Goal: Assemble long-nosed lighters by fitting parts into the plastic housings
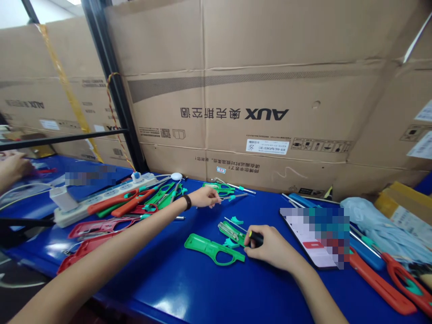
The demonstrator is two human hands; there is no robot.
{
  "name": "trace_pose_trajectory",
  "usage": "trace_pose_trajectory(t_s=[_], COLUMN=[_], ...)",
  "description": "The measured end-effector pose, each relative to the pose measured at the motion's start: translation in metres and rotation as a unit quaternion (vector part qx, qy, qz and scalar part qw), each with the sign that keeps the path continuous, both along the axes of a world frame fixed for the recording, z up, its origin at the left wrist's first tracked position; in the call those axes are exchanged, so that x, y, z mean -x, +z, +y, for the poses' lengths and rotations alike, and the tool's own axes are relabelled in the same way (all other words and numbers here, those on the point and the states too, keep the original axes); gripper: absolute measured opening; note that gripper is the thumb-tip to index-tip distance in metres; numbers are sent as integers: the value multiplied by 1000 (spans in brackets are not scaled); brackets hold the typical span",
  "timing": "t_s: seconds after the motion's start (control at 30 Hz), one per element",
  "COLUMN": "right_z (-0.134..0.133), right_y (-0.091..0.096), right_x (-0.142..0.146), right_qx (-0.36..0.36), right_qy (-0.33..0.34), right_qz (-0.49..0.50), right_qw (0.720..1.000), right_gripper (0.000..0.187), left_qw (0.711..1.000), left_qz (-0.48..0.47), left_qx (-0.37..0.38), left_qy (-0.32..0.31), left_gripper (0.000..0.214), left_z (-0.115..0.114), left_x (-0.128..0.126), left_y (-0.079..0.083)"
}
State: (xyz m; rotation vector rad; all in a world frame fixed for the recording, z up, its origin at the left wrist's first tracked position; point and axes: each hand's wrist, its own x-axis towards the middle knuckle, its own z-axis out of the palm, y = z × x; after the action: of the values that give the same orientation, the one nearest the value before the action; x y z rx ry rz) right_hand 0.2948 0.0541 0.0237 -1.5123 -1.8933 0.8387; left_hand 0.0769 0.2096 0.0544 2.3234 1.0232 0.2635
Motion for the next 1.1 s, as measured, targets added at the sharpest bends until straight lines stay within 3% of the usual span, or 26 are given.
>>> trace_pose_trajectory(t_s=[0.17, 0.27, 0.37, 0.43, 0.6, 0.73, 0.97, 1.1], right_z=[-6, -7, -5, -3, -1, -1, 2, 4], right_y=[11, 17, 19, 17, 8, 6, 6, 6], right_x=[-1, 2, 4, 4, 3, 0, -4, -1], right_qx=[38, 24, -17, -41, -35, -16, -27, -84], right_qy=[47, 56, 17, 3, 18, 25, 23, -35], right_qz=[11, 26, 29, 20, -17, -37, -27, -30], right_qw=[998, 998, 999, 999, 999, 999, 999, 995], right_gripper=[6, 10, 16, 16, 27, 27, 30, 19], left_qw=[992, 984, 973, 967, 977, 976, 979, 973], left_qz=[-38, -58, -65, -60, -55, -88, -105, -111], left_qx=[-121, -147, -121, -107, -94, -57, -153, -162], left_qy=[-3, -77, -186, -222, -184, -192, -84, -118], left_gripper=[26, 20, 16, 21, 21, 20, 24, 20], left_z=[-24, -47, -64, -71, -78, -74, -50, -61], left_x=[-6, -8, -3, 5, 22, 28, 21, 9], left_y=[-8, -3, -1, -4, -14, -10, -13, -16])
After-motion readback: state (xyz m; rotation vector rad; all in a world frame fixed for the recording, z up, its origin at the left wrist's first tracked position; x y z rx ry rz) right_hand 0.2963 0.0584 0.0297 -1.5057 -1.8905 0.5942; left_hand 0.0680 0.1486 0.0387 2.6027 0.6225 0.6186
